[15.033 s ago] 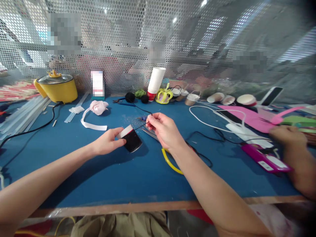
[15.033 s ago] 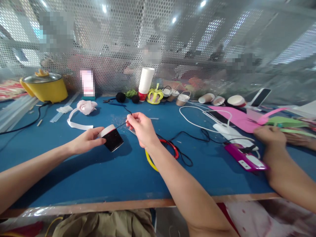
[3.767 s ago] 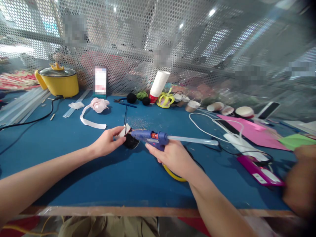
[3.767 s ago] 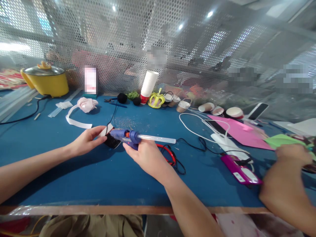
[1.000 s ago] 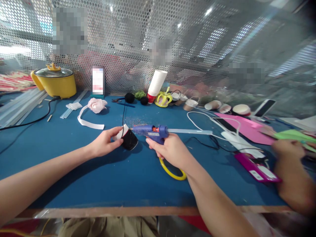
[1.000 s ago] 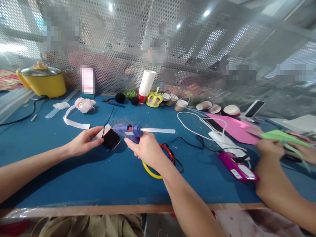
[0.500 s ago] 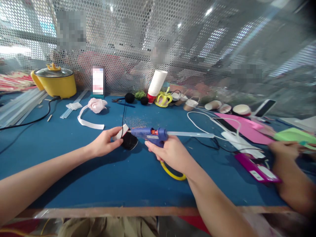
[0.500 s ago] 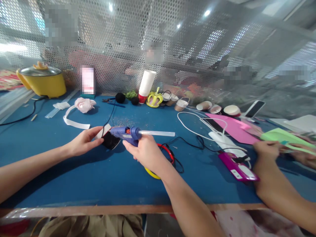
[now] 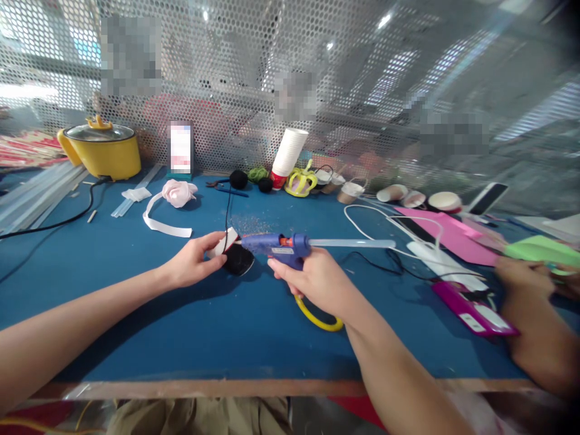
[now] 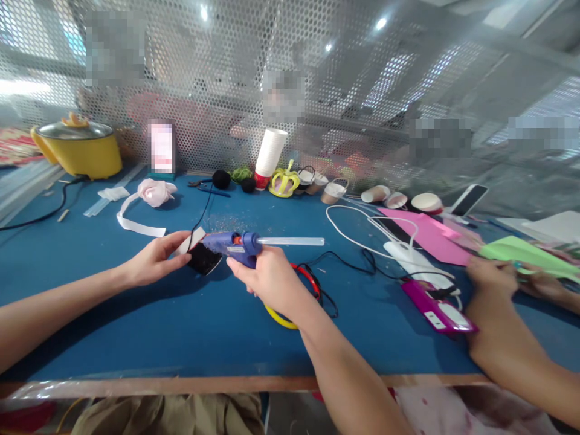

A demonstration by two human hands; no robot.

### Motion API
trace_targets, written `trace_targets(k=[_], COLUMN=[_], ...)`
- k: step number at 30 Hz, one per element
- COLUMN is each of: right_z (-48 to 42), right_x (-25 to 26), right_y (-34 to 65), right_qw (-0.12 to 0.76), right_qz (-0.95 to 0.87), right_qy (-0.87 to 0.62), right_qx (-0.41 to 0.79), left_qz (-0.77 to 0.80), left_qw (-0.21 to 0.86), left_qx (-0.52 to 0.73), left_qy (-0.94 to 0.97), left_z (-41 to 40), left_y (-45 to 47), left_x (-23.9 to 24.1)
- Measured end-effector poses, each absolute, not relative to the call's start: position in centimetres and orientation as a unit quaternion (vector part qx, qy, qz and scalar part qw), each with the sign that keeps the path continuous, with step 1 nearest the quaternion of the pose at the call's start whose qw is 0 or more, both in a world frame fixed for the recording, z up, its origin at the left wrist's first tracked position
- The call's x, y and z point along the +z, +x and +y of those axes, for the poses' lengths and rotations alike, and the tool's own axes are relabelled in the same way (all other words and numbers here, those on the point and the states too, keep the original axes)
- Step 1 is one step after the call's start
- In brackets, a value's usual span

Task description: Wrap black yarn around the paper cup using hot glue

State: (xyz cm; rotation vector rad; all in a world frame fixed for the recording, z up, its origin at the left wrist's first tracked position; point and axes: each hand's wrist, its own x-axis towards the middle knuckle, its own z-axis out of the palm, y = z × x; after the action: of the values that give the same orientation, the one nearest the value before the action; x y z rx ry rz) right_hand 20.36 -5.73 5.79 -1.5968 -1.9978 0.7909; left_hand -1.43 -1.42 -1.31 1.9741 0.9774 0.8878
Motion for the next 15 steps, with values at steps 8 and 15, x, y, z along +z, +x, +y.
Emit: trace_targets(k=[8,15], right_z=[-4.7,-4.2], right_x=[5.3,4.8], right_y=[21.0,21.0], right_qw=[0.241,0.243], right_qz=[-0.733,-0.725], right_qy=[-0.575,-0.581], right_qx=[0.273,0.279], left_qz=[0.387,0.374], left_qw=[0.381,0.382], left_qx=[0.346,0.352], left_qy=[0.765,0.768], left_z=[-1.3,-1.2], left_y=[-1.5,-1.5], left_x=[-1.6,-1.5])
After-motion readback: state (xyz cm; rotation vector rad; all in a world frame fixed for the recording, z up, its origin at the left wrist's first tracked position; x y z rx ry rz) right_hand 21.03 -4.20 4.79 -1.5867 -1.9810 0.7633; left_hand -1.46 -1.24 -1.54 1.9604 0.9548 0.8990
